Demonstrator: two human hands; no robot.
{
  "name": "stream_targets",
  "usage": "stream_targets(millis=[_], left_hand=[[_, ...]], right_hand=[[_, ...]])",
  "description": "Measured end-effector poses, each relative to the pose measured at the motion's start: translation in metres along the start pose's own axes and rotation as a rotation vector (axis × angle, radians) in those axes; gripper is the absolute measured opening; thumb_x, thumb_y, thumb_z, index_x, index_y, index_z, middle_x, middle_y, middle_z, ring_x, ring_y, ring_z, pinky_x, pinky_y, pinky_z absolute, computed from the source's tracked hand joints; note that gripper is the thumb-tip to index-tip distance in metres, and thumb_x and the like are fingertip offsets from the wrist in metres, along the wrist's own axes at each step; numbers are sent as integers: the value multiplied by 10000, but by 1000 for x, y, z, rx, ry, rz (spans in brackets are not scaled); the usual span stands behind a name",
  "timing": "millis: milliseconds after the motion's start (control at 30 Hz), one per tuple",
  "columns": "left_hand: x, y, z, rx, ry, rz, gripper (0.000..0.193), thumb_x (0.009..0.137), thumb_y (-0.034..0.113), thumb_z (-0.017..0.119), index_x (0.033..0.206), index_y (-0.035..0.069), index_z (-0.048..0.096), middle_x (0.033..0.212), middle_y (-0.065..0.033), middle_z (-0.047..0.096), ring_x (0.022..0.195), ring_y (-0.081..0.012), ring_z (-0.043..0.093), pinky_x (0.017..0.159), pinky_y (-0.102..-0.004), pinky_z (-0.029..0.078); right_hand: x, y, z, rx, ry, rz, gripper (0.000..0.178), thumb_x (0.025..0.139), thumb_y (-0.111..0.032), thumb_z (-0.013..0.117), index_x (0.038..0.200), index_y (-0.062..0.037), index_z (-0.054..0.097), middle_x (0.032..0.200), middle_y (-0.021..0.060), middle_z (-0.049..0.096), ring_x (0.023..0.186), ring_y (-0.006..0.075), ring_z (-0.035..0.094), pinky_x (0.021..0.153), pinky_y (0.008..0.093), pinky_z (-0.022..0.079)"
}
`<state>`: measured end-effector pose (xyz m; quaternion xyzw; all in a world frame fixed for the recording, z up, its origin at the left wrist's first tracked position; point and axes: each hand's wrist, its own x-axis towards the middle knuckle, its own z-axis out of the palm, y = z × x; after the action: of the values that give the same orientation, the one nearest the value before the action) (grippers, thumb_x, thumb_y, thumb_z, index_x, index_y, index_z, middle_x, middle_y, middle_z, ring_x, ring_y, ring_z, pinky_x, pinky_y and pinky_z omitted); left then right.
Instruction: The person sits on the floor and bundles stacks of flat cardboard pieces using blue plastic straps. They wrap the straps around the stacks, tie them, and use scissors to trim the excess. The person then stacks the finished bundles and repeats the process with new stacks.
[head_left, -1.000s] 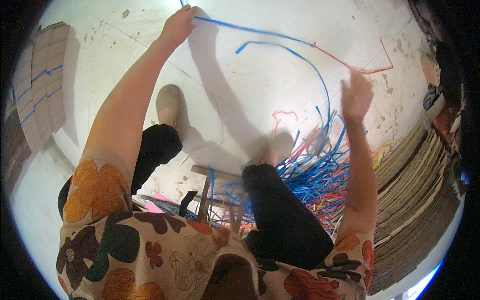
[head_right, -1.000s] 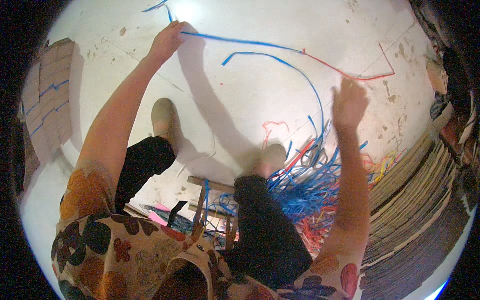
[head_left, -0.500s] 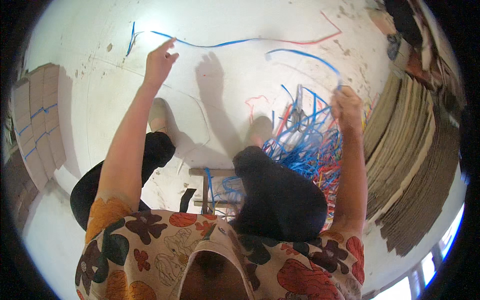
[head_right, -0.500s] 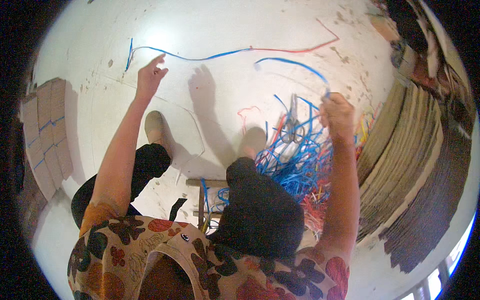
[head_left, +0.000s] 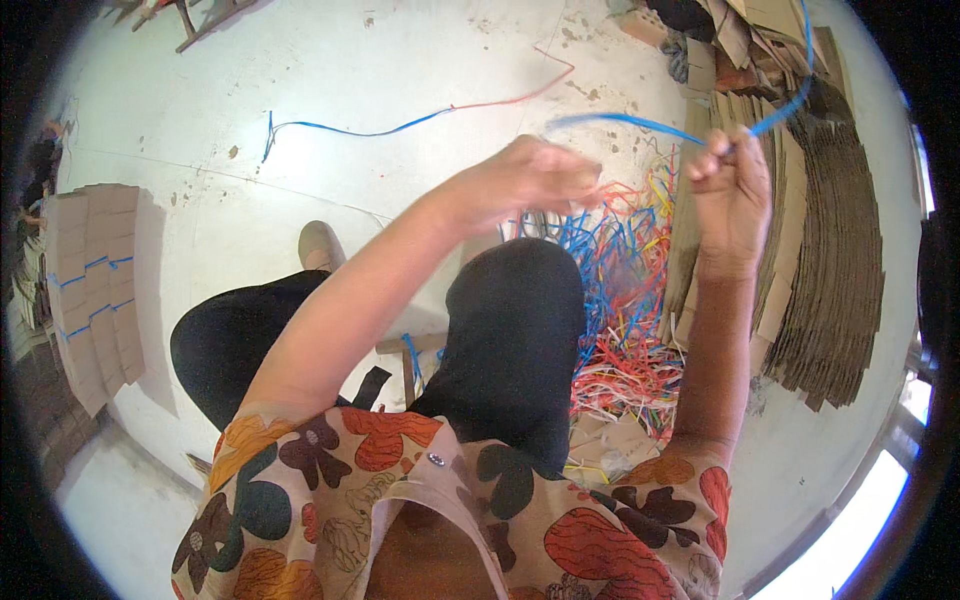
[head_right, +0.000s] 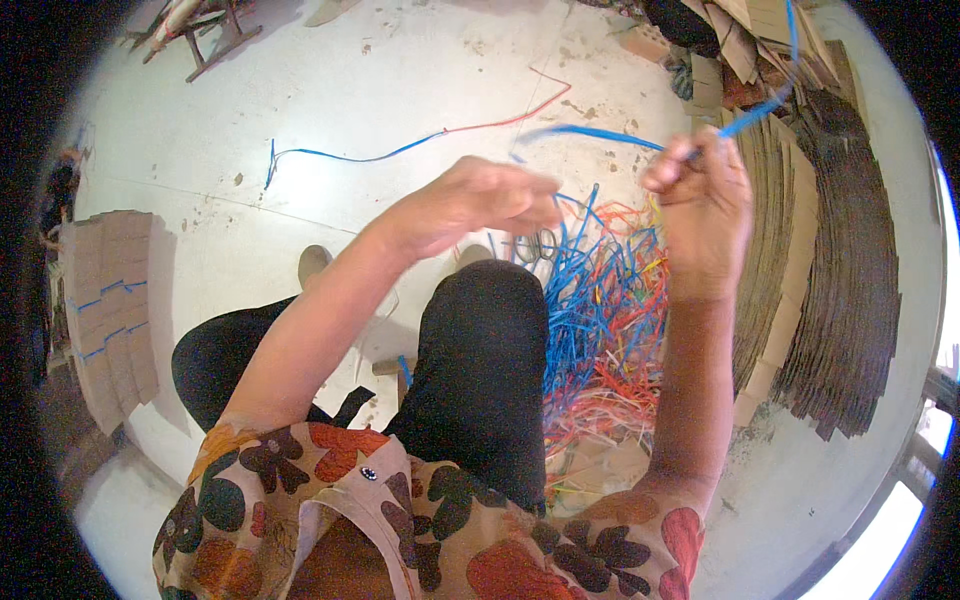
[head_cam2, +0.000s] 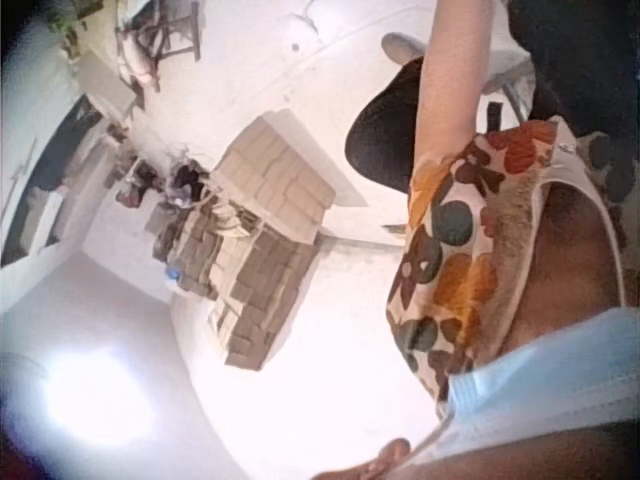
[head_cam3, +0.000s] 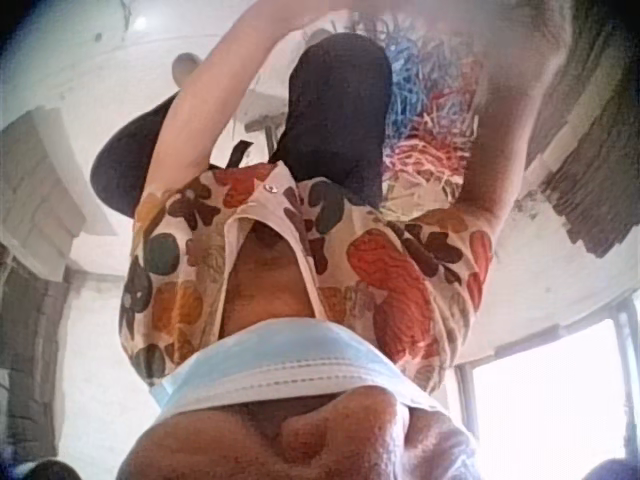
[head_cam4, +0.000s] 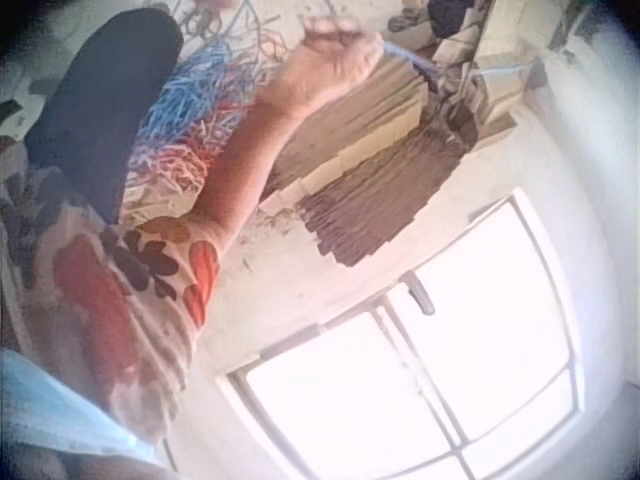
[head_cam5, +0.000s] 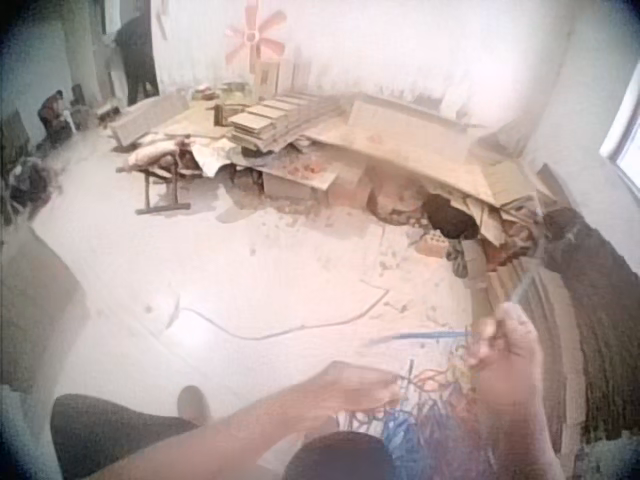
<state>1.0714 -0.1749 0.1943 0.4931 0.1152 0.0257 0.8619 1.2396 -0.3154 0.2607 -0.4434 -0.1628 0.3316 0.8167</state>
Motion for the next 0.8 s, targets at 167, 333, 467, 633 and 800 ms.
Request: stream_targets(millis=[167,333,467,633,800], left_hand=[[7,57,11,-510,58,484,247,865,204,535,957,-25,546,760,-81,584,703,-169,560,706,-300,453],[-40,88,-10,-244,145,520,165,875,143,521,907,-15,558,614,1,457,502,-68,378,526,-256,394],[-71,86,-77,-226,110,638,170,887,183,498,928,22,538,656,29,398,604,-79,365,585,-240,335],[-188,140,-212,123,945,558,160,856,146,559,961,26,557,783,-32,531,742,-146,495,805,-350,426],[-260,160,-261,413,925,598,300,910,100,445,1163,-62,451,1245,-206,417,1163,-243,428,1063,-372,289]], right_hand=[[-10,17,9,72,-124,272,134,901,-167,464,892,-53,534,813,105,564,633,195,525,615,330,469],[-8,24,-12,261,-189,329,151,904,-179,458,886,-43,522,869,104,555,699,172,493,641,309,437],[5,13,-65,338,-82,279,150,909,-183,463,889,-40,502,884,125,557,684,170,478,642,312,420],[-11,-1,-197,165,349,84,132,903,-153,467,820,-53,483,859,138,559,688,205,496,648,321,431],[-141,61,-382,-59,802,164,153,812,-167,555,885,-40,512,789,131,566,673,266,548,545,365,448]])
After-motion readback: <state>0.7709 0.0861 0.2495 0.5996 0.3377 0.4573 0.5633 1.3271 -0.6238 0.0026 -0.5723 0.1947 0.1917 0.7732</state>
